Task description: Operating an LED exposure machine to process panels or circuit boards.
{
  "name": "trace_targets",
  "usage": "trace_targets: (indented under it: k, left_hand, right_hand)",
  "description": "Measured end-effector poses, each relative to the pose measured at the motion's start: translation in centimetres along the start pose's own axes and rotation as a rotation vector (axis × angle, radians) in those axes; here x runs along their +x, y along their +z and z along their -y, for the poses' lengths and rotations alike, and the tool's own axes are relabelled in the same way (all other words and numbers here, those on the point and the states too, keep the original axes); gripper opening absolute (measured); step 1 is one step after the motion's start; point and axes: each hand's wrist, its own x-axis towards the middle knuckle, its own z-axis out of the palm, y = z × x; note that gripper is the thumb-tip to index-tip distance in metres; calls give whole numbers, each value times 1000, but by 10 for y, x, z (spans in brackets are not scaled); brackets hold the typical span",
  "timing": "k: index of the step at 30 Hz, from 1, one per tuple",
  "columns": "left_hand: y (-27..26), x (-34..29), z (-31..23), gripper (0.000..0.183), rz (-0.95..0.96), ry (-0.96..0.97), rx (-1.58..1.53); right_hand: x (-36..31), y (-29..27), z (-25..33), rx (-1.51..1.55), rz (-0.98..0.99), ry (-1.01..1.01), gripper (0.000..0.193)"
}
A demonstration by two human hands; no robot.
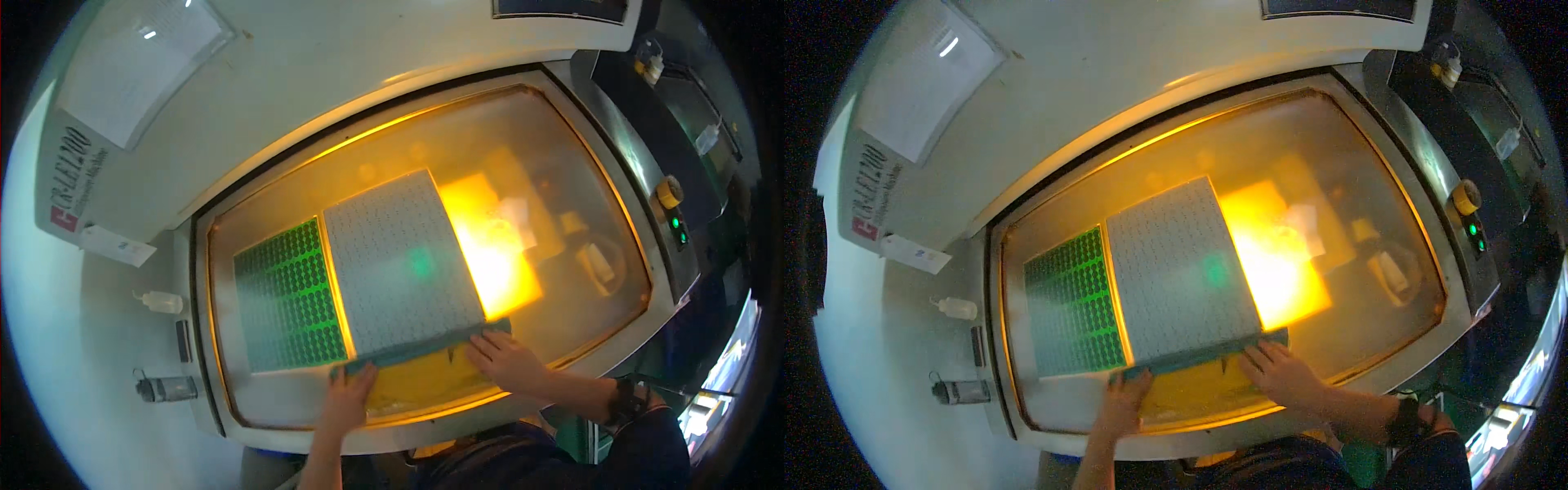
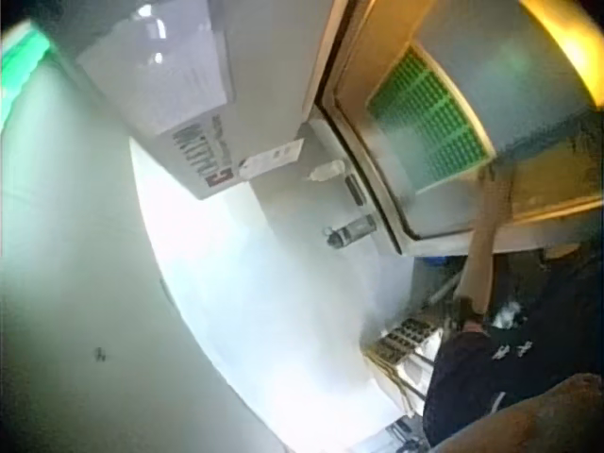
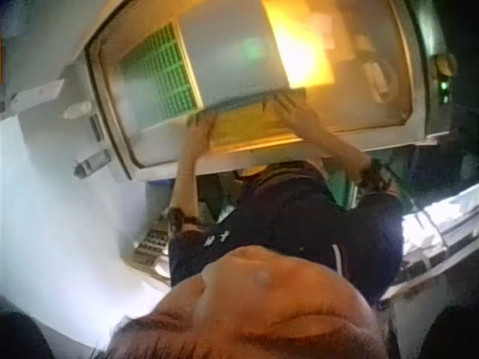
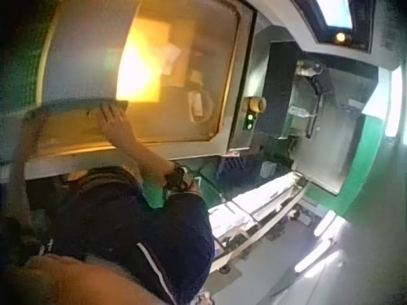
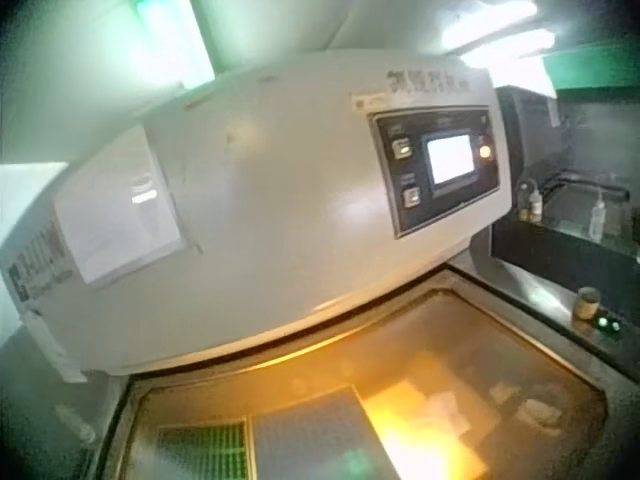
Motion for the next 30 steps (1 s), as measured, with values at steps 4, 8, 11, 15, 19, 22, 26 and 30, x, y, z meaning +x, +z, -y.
trace_targets:
  k: [4, 8, 11, 15, 19, 22, 26, 30]
  left_hand:
    - [-74, 150, 110, 61, -164, -97, -285]
    - [-98, 301, 200, 73, -464, -74, -133]
    - [-124, 364, 262, 69, -444, -112, -146]
    - [-167, 402, 304, 62, -529, -97, -138]
    - [-157, 425, 269, 72, -578, 9, -292]
    - [-101, 384, 328, 84, -545, -134, -44]
    - [-80, 289, 203, 81, -489, 6, -55]
    - [78, 83, 110, 76, -252, 20, -260]
  right_hand:
    - [167, -11, -108, -37, -166, 54, 45]
    - [307, -33, -204, -337, -348, 169, 51]
    - [391, -56, -249, -254, -224, 195, 61]
    - [458, -91, -282, -142, -250, 270, 72]
    - [418, -58, -342, -332, -464, 202, 56]
    - [454, -29, -262, -342, -461, 57, 39]
    - [310, 24, -234, -55, -621, -55, 39]
    - [96, 52, -69, 396, 290, 125, 64]
